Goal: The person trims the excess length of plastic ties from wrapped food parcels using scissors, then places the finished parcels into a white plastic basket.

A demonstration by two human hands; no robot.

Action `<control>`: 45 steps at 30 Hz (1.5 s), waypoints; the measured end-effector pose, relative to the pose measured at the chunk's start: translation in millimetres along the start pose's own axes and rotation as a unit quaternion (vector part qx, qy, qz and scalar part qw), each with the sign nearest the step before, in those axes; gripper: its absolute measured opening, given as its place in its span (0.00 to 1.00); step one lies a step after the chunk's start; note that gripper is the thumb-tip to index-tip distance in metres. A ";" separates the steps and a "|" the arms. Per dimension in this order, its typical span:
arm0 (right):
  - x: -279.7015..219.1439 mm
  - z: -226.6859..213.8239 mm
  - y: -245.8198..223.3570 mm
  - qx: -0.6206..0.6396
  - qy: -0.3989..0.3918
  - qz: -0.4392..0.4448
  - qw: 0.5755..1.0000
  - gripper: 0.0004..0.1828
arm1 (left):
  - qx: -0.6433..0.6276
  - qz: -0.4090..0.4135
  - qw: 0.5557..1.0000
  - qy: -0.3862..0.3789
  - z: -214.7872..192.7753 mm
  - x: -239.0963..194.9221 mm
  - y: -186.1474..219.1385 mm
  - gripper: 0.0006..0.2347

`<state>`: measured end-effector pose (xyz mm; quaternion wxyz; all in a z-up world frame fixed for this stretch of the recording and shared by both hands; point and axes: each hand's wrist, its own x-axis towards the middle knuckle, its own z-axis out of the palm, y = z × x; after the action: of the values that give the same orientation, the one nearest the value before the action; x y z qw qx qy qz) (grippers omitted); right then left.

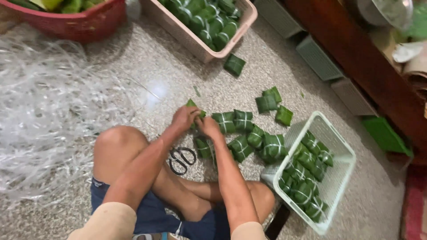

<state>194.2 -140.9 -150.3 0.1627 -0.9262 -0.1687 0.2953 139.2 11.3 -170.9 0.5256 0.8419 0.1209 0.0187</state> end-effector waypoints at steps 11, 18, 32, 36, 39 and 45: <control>20.2 -39.5 -14.0 -0.125 -0.005 -0.072 0.990 0.20 | -0.047 0.040 0.997 -0.044 0.5 -3.6 -10.4 0.04; 24.6 -49.9 -29.8 -0.142 0.018 -0.089 0.986 0.18 | -0.096 0.011 0.993 -0.063 -12.5 -13.6 9.8 0.05; -23.8 -43.7 -1.9 0.085 0.097 -0.229 0.965 0.16 | -0.106 -0.003 0.993 -0.053 -14.1 -3.1 4.4 0.06; -27.6 -13.1 11.8 0.174 0.150 -0.130 0.965 0.10 | -0.160 -0.072 0.984 -0.018 -10.9 4.3 0.8 0.08; -29.1 8.3 19.1 0.183 0.158 -0.098 0.965 0.10 | -0.132 -0.062 0.989 -0.031 0.1 10.0 -14.1 0.08; 2.5 -15.2 19.4 0.103 0.259 -0.099 0.955 0.16 | 0.208 0.256 0.943 0.046 -10.7 16.5 0.6 0.02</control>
<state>209.5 -160.2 -147.6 0.3240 -0.9277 -0.1805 0.0434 153.6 24.2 -167.2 0.3101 0.9333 -0.0729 0.1658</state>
